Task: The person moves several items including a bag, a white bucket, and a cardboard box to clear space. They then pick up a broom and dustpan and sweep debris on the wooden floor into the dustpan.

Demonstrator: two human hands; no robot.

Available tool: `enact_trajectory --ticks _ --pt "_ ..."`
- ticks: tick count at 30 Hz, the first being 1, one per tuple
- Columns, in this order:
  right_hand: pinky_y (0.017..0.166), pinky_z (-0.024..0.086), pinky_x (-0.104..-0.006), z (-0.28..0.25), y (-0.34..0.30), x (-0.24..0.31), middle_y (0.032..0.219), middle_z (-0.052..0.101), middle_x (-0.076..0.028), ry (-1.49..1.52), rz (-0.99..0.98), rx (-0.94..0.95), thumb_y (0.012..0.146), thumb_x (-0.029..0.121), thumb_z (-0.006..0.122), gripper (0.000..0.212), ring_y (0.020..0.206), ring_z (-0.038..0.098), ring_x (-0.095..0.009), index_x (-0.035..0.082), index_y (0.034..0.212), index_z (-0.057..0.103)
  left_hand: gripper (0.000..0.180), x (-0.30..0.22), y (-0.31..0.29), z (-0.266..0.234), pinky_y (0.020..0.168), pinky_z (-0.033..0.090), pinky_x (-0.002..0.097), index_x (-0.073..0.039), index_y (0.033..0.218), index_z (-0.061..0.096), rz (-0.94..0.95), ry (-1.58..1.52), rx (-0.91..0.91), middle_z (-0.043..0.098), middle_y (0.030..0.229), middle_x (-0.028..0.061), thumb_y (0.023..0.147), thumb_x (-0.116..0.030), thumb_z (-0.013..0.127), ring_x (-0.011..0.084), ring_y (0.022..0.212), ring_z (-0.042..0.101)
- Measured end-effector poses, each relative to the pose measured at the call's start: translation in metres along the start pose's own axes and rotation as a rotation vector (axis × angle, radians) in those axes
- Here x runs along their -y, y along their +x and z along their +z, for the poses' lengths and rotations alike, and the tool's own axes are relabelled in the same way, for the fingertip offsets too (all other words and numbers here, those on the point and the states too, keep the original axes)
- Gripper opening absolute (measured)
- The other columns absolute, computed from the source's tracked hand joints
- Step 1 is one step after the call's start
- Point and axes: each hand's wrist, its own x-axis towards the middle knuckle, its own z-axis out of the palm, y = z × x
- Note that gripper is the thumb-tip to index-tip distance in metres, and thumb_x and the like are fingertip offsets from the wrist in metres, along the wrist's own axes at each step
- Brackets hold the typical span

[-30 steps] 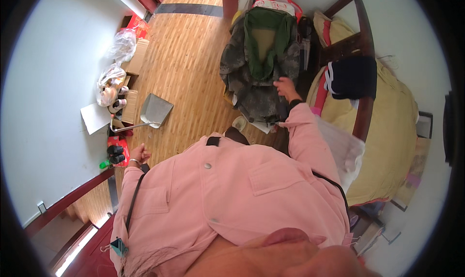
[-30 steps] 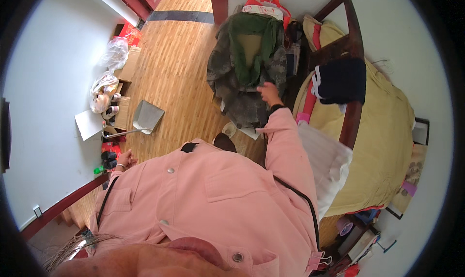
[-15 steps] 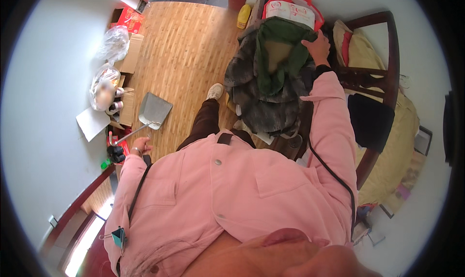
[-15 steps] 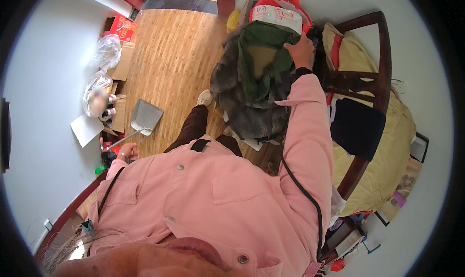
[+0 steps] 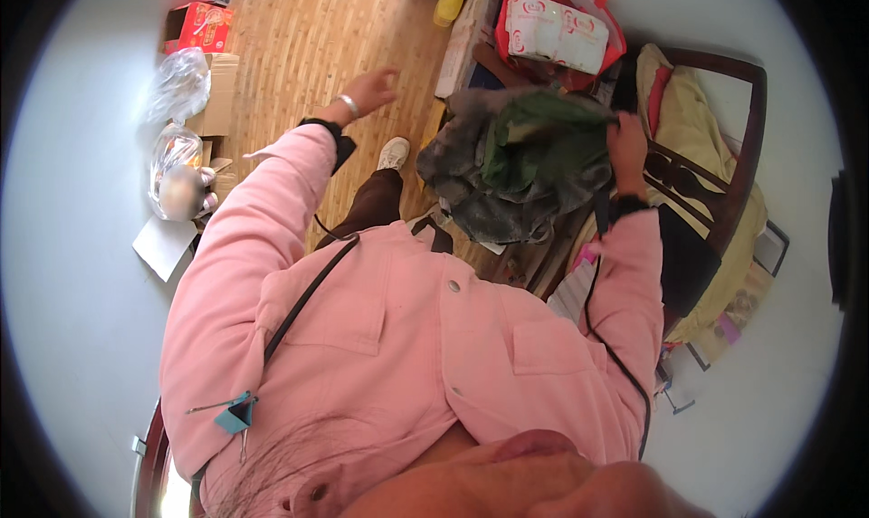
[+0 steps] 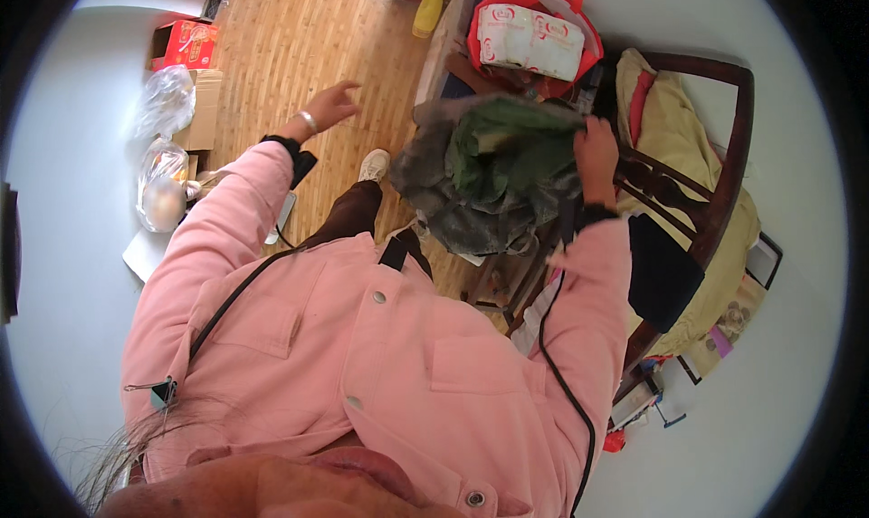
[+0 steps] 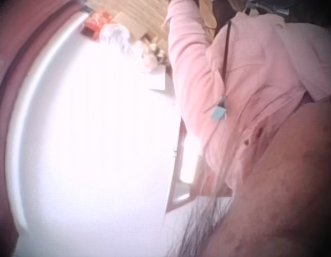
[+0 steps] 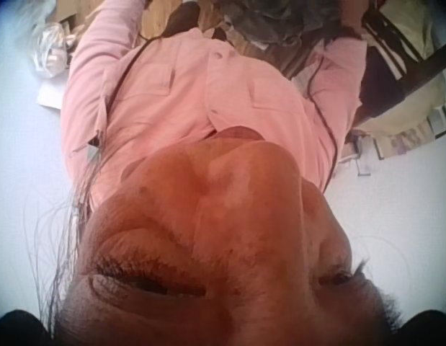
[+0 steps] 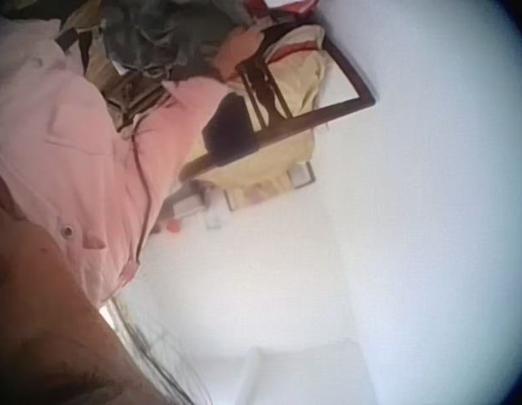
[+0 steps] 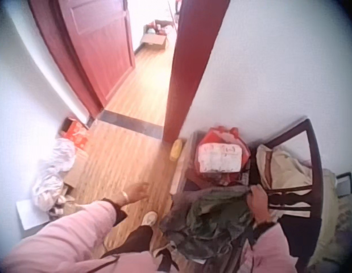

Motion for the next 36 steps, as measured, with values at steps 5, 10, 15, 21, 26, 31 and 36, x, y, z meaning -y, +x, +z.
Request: enact_trajectory --ticks 5,10,15,21,26,31,36 --pt "0.077 0.045 -0.0397 -0.056 -0.118 0.029 0.096 0.055 -0.017 0.14 0.097 -0.049 0.072 0.0 0.053 0.028 0.09 0.054 -0.035 0.003 0.1 0.055 0.101 -0.079 0.001 0.066 0.094 0.037 0.0389 -0.009 0.136 0.027 0.608 0.364 0.282 0.046 0.12 0.0222 0.054 -0.031 0.08 0.0347 0.112 0.045" --pt "0.079 0.044 -0.0388 -0.092 -0.198 0.06 0.098 0.054 -0.015 0.17 0.31 -0.035 0.067 -0.007 0.052 0.036 0.091 0.053 -0.035 0.003 0.101 0.055 0.107 -0.091 -0.056 0.128 0.087 0.041 0.0388 -0.012 0.139 0.019 0.735 0.54 0.602 0.051 0.112 0.02 0.053 -0.03 0.08 0.0343 0.104 0.05" --pt "0.081 0.044 -0.0382 -0.101 -0.223 0.069 0.098 0.054 -0.015 0.166 0.444 -0.032 0.063 -0.012 0.05 0.041 0.092 0.053 -0.035 0.003 0.101 0.055 0.084 -0.078 -0.077 0.155 0.071 0.046 0.0385 -0.011 0.139 0.023 0.833 0.41 0.735 0.059 0.089 0.0149 0.068 -0.016 0.067 0.0326 0.079 0.058" --pt "0.079 0.045 -0.0357 -0.147 -0.239 0.045 0.093 0.056 -0.015 0.131 0.422 -0.075 0.06 -0.014 0.047 0.042 0.09 0.055 -0.031 0.003 0.096 0.058 0.064 -0.107 -0.088 0.163 0.056 0.047 0.0363 -0.006 0.13 0.037 1.05 0.515 0.643 0.056 0.08 0.0119 0.071 -0.011 0.059 0.0284 0.069 0.06" --pt "0.079 0.044 -0.036 -0.159 -0.276 0.035 0.091 0.056 -0.014 0.111 0.511 -0.11 0.059 -0.012 0.048 0.041 0.089 0.055 -0.032 0.004 0.096 0.058 0.059 -0.126 -0.103 0.181 0.055 0.048 0.036 -0.008 0.13 0.037 1.142 0.52 0.629 0.055 0.083 0.011 0.073 -0.009 0.055 0.0282 0.069 0.06" --pt "0.081 0.043 -0.0393 -0.096 -0.304 0.05 0.093 0.053 -0.015 0.185 0.46 -0.055 0.06 -0.01 0.051 0.042 0.091 0.051 -0.036 0.006 0.098 0.054 0.059 -0.088 -0.109 0.192 0.067 0.048 0.0381 -0.017 0.128 0.04 0.866 0.627 0.678 0.055 0.095 0.0128 0.072 -0.008 0.058 0.03 0.082 0.059" --pt "0.081 0.042 -0.0414 -0.073 -0.293 0.059 0.093 0.05 -0.016 0.281 0.477 -0.158 0.061 -0.008 0.056 0.042 0.092 0.049 -0.036 0.006 0.101 0.052 0.059 -0.067 -0.114 0.195 0.077 0.047 0.0376 -0.016 0.118 0.045 0.819 0.45 0.324 0.057 0.104 0.0114 0.064 -0.004 0.065 0.0321 0.091 0.057"
